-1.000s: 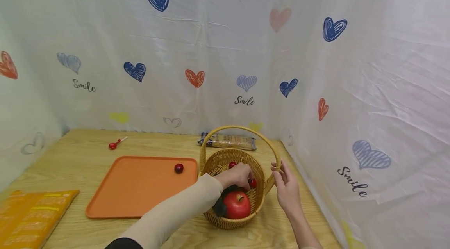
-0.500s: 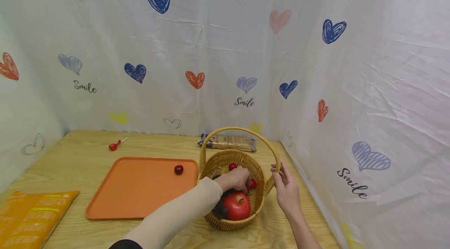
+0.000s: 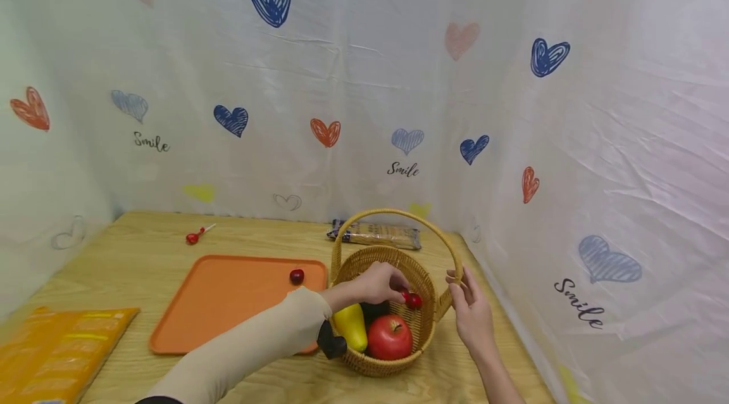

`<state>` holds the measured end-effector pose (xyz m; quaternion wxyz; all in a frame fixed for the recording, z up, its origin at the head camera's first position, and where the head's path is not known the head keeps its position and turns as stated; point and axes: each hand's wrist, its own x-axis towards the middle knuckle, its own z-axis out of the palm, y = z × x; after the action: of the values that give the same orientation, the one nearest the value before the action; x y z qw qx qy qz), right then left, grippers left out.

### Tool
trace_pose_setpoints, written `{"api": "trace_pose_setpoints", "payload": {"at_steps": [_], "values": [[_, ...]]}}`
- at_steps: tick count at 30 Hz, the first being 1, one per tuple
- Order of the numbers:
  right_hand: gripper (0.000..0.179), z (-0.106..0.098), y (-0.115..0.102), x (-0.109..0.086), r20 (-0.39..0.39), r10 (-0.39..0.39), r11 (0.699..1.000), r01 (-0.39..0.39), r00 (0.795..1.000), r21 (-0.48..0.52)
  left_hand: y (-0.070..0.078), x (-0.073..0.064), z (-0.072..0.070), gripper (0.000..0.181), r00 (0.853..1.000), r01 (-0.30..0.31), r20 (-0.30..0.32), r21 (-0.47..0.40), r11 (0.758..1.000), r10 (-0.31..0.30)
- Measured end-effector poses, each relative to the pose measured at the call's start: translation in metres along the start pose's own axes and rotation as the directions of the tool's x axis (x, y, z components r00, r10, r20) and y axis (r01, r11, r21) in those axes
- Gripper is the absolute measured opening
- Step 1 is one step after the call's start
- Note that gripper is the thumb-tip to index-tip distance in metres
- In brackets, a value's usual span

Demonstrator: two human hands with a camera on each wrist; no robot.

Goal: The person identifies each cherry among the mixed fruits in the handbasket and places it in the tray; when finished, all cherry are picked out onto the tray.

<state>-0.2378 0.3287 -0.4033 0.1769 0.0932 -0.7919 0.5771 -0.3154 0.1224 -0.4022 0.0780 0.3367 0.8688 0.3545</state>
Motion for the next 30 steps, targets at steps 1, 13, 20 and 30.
{"api": "trace_pose_setpoints", "payload": {"at_steps": [1,13,20,30], "values": [[0.046,-0.001,0.001,-0.001,0.001,0.002,1.000,-0.002,1.000,0.003,0.000,-0.003,0.000,0.022,1.000,-0.002,-0.004,-0.028,1.000,0.002],[0.050,-0.005,0.001,-0.005,0.010,0.010,1.000,-0.010,1.000,0.002,0.005,-0.036,-0.009,0.026,0.999,-0.027,-0.041,-0.197,0.980,0.019],[0.050,-0.003,0.000,-0.003,0.008,0.008,1.000,-0.008,1.000,-0.004,-0.022,-0.078,-0.035,0.027,0.997,-0.043,-0.067,-0.324,0.945,0.022],[0.048,-0.003,0.000,0.000,0.013,-0.010,1.000,0.010,1.000,-0.024,-0.090,-0.124,-0.082,0.037,0.964,0.037,-0.227,-0.412,0.910,-0.142]]}}
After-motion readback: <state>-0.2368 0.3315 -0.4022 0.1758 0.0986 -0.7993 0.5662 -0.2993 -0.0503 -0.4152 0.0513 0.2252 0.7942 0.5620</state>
